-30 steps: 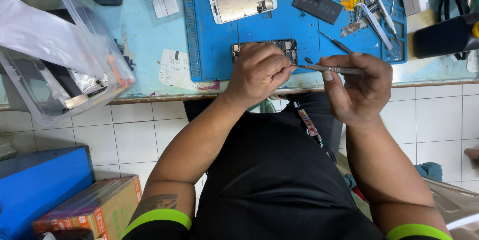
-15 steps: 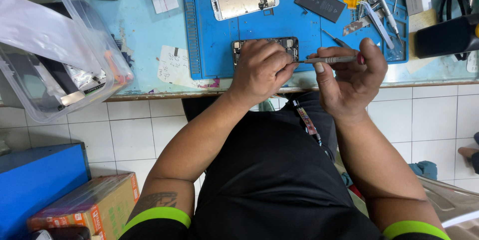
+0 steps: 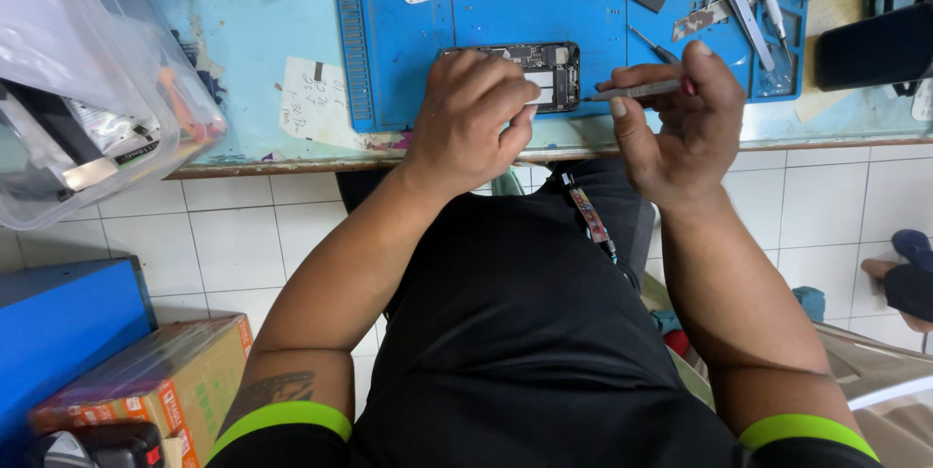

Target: The person is repairing a mobile phone by removing internal components and using a screwdriver to unscrew small screws. They handle a phone frame, internal connectors, and tools on a blue repair mat.

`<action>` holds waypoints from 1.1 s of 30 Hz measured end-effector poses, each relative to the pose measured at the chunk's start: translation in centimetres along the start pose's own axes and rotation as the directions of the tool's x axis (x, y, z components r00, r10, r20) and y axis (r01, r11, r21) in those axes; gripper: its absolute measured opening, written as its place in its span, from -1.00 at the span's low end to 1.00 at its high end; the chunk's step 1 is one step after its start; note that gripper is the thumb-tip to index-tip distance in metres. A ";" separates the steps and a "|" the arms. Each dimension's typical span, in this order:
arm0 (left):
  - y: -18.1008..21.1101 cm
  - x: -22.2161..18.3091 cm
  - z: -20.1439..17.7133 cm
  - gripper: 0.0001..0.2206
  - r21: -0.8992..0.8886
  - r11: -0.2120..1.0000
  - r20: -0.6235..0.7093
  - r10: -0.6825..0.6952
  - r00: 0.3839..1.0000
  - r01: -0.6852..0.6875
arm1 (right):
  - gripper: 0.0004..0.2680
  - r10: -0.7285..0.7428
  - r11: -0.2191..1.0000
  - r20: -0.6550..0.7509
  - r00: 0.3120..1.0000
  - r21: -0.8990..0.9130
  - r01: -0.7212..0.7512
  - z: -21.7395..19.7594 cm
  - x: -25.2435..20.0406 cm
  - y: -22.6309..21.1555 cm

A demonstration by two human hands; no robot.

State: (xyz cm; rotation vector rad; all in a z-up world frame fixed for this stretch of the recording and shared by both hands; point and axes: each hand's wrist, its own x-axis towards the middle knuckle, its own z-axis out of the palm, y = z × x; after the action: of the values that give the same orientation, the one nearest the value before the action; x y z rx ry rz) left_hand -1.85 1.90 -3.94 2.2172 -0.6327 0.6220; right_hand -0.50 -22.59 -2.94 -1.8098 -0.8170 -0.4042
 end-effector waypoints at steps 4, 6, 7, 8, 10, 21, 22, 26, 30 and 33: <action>0.2 -0.9 0.0 -0.90 0.037 0.999 0.037 0.037 0.999 -0.038 | -0.46 0.040 0.999 0.052 0.998 0.025 -0.041 0.1 -0.4 0.4; 0.2 -1.2 0.3 -0.92 0.057 0.997 0.038 0.047 0.998 -0.049 | -0.47 0.042 0.999 0.076 0.996 0.010 -0.043 0.2 -0.4 0.4; 0.2 -1.2 0.4 -0.91 0.061 0.997 0.036 0.048 0.998 -0.050 | -0.47 0.030 1.000 0.076 0.997 -0.004 -0.030 0.2 -0.3 0.5; 0.2 -1.3 0.5 -0.91 0.064 0.997 0.035 0.048 0.998 -0.051 | -0.47 0.019 1.000 0.076 0.997 -0.019 -0.017 0.3 -0.2 0.5; 0.2 -1.4 0.6 -0.91 0.071 0.996 0.042 0.042 0.998 -0.045 | -0.47 0.011 0.999 0.078 0.997 -0.034 -0.008 0.3 -0.1 0.4; -0.5 -1.9 0.3 -0.90 -0.082 0.996 -0.094 -0.050 0.994 0.042 | -0.46 0.029 0.999 0.119 0.992 -0.042 -0.025 0.5 0.0 0.4; -0.6 -1.9 0.1 -0.90 -0.112 0.993 -0.121 -0.058 0.991 0.044 | -0.47 0.031 0.998 0.119 0.992 -0.050 -0.025 0.5 0.0 0.5; -1.3 -1.9 -1.0 -0.88 -0.128 0.991 -0.202 -0.061 0.978 0.035 | -0.48 0.006 0.995 0.135 0.991 -0.096 0.007 0.4 0.3 0.5; -1.9 -2.3 -2.2 -0.88 -0.086 0.994 -0.214 -0.080 0.974 0.063 | -0.50 -0.008 0.995 0.153 0.988 -0.100 0.024 0.3 0.7 0.4; -2.4 -2.5 -3.2 -0.87 -0.080 0.993 -0.242 -0.103 0.965 0.086 | -0.51 -0.037 0.989 0.171 0.985 -0.137 0.061 0.3 1.4 -0.1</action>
State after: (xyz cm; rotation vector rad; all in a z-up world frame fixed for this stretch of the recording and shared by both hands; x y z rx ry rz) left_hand -3.01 6.37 -4.72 2.0511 -0.4122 0.7980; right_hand 0.39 -21.81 -2.15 -1.9790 -0.9724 -0.3519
